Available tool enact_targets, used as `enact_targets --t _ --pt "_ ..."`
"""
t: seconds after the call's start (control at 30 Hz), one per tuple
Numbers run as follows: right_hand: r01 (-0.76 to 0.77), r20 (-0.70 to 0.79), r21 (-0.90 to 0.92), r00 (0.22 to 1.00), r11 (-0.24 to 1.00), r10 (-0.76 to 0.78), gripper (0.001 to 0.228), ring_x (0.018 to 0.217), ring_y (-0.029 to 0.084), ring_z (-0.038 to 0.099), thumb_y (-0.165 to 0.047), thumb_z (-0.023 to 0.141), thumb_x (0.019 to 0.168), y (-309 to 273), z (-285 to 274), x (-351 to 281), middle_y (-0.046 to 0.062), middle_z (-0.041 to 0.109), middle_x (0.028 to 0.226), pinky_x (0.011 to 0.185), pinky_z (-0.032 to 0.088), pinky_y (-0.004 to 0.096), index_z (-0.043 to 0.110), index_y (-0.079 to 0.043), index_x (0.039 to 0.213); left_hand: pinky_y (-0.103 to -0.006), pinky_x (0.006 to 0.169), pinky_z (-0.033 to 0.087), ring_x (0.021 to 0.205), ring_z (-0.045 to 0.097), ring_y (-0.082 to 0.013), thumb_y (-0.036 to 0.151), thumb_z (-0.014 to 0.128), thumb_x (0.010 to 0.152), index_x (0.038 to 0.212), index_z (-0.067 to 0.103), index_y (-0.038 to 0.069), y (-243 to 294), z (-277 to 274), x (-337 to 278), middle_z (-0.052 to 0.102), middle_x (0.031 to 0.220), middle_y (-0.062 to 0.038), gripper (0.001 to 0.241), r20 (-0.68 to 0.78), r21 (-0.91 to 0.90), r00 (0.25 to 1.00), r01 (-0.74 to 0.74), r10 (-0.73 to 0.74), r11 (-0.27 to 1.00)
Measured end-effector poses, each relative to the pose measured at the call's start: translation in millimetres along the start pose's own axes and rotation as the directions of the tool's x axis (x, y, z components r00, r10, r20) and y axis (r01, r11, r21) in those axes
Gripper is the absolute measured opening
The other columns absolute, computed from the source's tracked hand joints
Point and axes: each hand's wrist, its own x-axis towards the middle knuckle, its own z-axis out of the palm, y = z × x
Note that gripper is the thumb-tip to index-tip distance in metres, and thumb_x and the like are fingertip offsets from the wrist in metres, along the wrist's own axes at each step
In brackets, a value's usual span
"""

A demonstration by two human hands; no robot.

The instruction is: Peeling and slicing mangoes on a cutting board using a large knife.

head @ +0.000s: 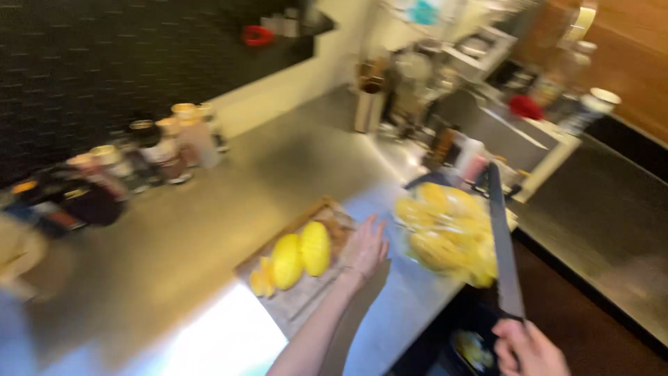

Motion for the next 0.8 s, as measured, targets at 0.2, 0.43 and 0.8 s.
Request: enact_targets --t 0.2,0.43,0.8 --pt "0.078 -0.159 0.028 0.985 0.997 -0.073 0.024 0.037 0.016 0.037 -0.024 0.054 0.099 -52.2 79.6 -87.2 0.006 0.043 0.059 0.034 0.031 0.034 0.053 -0.001 0.104 -0.0464 0.105 0.05 0.124 0.056 -0.0395 0.015 0.062 0.097 0.131 0.058 0.002 79.7 23.0 20.3 0.056 0.133 -0.02 0.037 0.082 -0.366 0.99 -0.08 0.118 0.927" --pt "0.084 -0.254 -0.13 0.96 0.988 -0.115 0.024 0.038 0.013 0.037 -0.025 0.056 0.1 -65.9 28.7 -44.9 0.007 0.046 0.062 0.034 0.029 0.031 0.058 -0.002 0.103 -0.0481 0.1 0.048 0.116 0.058 -0.0383 0.016 0.068 0.089 0.118 0.059 0.001 125.1 39.9 78.4 0.061 0.121 -0.02 0.034 0.085 -0.337 0.969 -0.192 0.233 0.922" --pt "0.143 -0.115 -0.408 0.972 0.902 -0.206 0.016 0.041 0.011 0.046 -0.02 0.059 0.098 -89.8 -126.5 -14.3 0.009 0.06 0.061 0.038 0.035 0.026 0.06 -0.008 0.108 -0.0459 0.084 0.052 0.093 0.063 -0.0345 0.02 0.071 0.076 0.087 0.065 0.003 87.6 19.5 34.4 0.063 0.092 -0.016 0.021 0.263 -0.399 0.92 -0.171 0.291 0.901"
